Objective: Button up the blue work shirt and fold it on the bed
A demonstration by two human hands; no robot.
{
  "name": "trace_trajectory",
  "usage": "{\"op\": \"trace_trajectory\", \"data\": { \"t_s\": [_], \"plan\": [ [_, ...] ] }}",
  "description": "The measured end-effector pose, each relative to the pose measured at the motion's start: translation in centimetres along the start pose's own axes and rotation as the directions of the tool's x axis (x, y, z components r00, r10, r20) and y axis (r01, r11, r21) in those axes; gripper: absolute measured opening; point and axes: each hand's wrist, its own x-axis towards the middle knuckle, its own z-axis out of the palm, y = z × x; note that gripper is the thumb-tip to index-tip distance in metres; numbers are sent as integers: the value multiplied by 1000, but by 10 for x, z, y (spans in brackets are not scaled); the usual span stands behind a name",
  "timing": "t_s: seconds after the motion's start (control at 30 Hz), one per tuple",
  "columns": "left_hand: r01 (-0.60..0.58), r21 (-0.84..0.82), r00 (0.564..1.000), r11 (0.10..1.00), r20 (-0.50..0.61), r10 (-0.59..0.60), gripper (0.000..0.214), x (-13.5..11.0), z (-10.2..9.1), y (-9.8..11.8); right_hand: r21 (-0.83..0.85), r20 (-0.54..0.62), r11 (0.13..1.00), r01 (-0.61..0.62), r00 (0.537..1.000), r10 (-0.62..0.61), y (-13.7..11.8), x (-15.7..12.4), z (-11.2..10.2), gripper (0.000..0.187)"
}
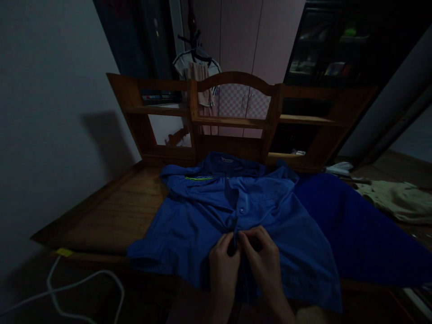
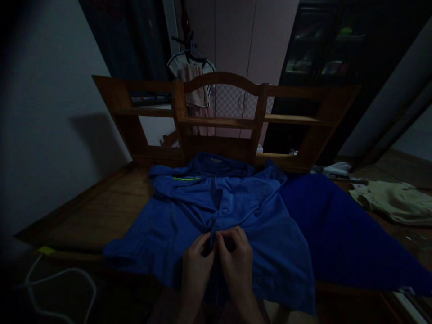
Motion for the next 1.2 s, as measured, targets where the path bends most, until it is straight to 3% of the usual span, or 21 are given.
{"op": "trace_trajectory", "data": {
  "t_s": [0.13,0.37,0.6,0.83,1.07,1.2],
  "plan": [
    [-37,21,999,999,24,37,17,3,-3,-1,63,20,997,-37,999,35,5,7,-3,18],
    [-51,-53,979,997,196,61,19,11,-14,0,235,204,946,-223,963,176,16,20,-10,26],
    [-43,-13,989,999,139,45,18,8,-10,2,279,249,926,-254,951,185,17,22,-11,26],
    [-43,16,991,999,125,41,17,8,-8,4,289,219,932,-217,963,156,18,20,-10,24],
    [-38,7,985,999,169,37,17,4,-7,1,259,101,955,-142,988,120,23,25,-7,23],
    [-28,-1,985,1000,168,27,20,6,-6,1,252,108,954,-160,985,137,10,15,-13,24]
  ]
}}
